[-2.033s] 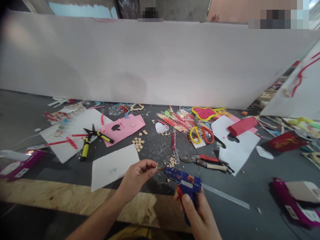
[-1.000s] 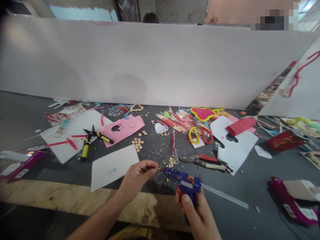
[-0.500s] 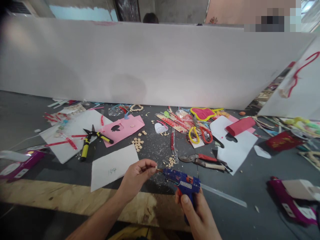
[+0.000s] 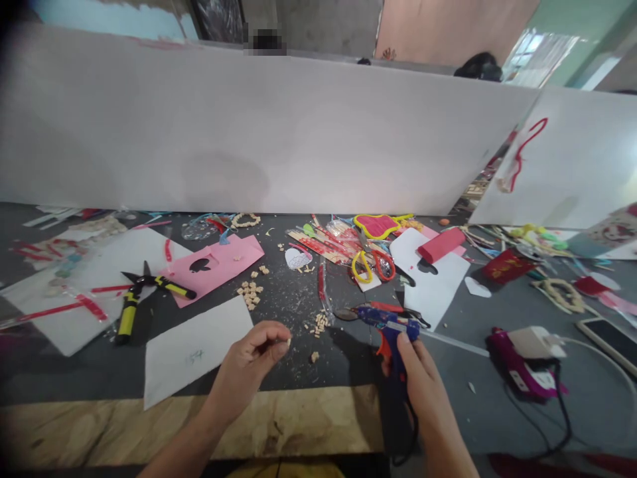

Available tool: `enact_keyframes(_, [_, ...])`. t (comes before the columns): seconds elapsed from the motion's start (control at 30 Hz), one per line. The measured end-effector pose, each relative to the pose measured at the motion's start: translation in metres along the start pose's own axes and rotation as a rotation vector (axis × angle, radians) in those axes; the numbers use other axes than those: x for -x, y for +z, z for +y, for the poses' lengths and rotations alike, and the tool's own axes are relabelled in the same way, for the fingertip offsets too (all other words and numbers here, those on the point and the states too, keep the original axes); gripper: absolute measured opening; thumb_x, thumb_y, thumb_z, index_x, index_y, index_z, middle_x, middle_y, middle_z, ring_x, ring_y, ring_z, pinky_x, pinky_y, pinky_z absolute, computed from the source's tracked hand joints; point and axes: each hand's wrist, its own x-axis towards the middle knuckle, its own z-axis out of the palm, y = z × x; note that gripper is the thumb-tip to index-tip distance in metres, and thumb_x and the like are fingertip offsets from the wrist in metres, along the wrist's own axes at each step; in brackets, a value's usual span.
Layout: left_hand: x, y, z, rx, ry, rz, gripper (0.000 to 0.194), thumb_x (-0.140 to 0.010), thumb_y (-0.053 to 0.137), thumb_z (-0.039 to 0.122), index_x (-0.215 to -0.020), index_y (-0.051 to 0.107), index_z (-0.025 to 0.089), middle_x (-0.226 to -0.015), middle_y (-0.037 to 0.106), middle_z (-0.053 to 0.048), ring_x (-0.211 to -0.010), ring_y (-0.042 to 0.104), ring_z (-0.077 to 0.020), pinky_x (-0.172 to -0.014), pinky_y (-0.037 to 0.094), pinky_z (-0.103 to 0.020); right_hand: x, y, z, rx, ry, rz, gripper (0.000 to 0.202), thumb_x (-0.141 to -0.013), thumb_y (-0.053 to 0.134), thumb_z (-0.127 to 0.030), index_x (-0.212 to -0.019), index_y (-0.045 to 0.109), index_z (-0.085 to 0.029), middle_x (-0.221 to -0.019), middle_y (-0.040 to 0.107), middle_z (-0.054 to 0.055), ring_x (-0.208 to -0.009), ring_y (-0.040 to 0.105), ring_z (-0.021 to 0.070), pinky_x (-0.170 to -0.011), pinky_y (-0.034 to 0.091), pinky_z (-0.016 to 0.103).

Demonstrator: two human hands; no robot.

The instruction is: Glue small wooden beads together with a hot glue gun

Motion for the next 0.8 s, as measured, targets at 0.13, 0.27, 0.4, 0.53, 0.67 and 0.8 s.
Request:
enact_keyframes(0.13, [0.002,-0.001,-0.003,-0.015,0.022,0.000,0.011,-0.080,0.054,0.025,-0.078,0.062,0.018,-0.095,0.056,-0.005,-0.079,0.053,-0.0153,-0.065,0.041,-0.024,-0.027,-0.011,-0.001,0.100,-0.032,0.011,0.044,-0.078,0.044,-0.059,-0.072,0.059,-0.018,-0.054,0.063,0.002,-0.042,0.055,0.0144,-0.042,0.043,0.025])
enact_keyframes(0.27, [0.004,-0.001,-0.003,-0.048,0.036,0.010,0.011,-0.081,0.053,0.024,-0.079,0.062,0.018,-0.095,0.056,-0.005,-0.083,0.055,-0.0159,-0.066,0.042,-0.024,-0.056,-0.025,0.001,0.649,-0.223,0.085,0.048,-0.084,0.027,-0.050,-0.070,0.060,-0.018,-0.065,0.068,0.009,-0.060,0.064,0.0209,-0.056,0.048,0.029])
enact_keyframes(0.4, [0.006,0.000,-0.004,-0.105,0.048,-0.007,0.010,-0.080,0.053,0.021,-0.078,0.063,0.018,-0.094,0.058,-0.005,-0.087,0.056,-0.0171,-0.067,0.043,-0.024,-0.071,-0.036,-0.001,0.876,-0.273,0.147,0.036,-0.078,0.037,-0.047,-0.061,0.056,-0.022,-0.061,0.066,0.010,-0.066,0.063,0.0270,-0.058,0.044,0.033])
enact_keyframes(0.53, [0.007,0.004,-0.007,-0.159,0.064,-0.032,0.010,-0.080,0.054,0.018,-0.079,0.064,0.018,-0.095,0.059,-0.005,-0.088,0.057,-0.0172,-0.071,0.044,-0.025,-0.060,-0.042,-0.002,1.030,-0.287,0.184,0.034,-0.076,0.042,-0.050,-0.060,0.055,-0.023,-0.057,0.063,0.008,-0.057,0.061,0.0269,-0.050,0.038,0.032])
enact_keyframes(0.67, [0.008,0.005,-0.010,-0.174,0.077,-0.043,0.010,-0.080,0.054,0.016,-0.081,0.064,0.019,-0.095,0.060,-0.005,-0.091,0.057,-0.0175,-0.074,0.044,-0.025,-0.032,-0.029,0.001,1.047,-0.528,0.354,0.031,-0.080,0.042,-0.044,-0.089,0.062,-0.022,-0.082,0.069,0.009,-0.064,0.064,0.0245,-0.053,0.043,0.031])
enact_keyframes(0.8, [0.009,0.005,-0.010,-0.185,0.092,-0.054,0.011,-0.080,0.053,0.016,-0.080,0.064,0.018,-0.094,0.061,-0.005,-0.091,0.057,-0.0173,-0.077,0.044,-0.026,-0.010,0.013,0.012,0.826,-0.923,-0.105,0.024,-0.085,0.044,-0.028,-0.101,0.061,-0.023,-0.095,0.068,0.006,-0.084,0.064,0.0196,-0.071,0.050,0.028])
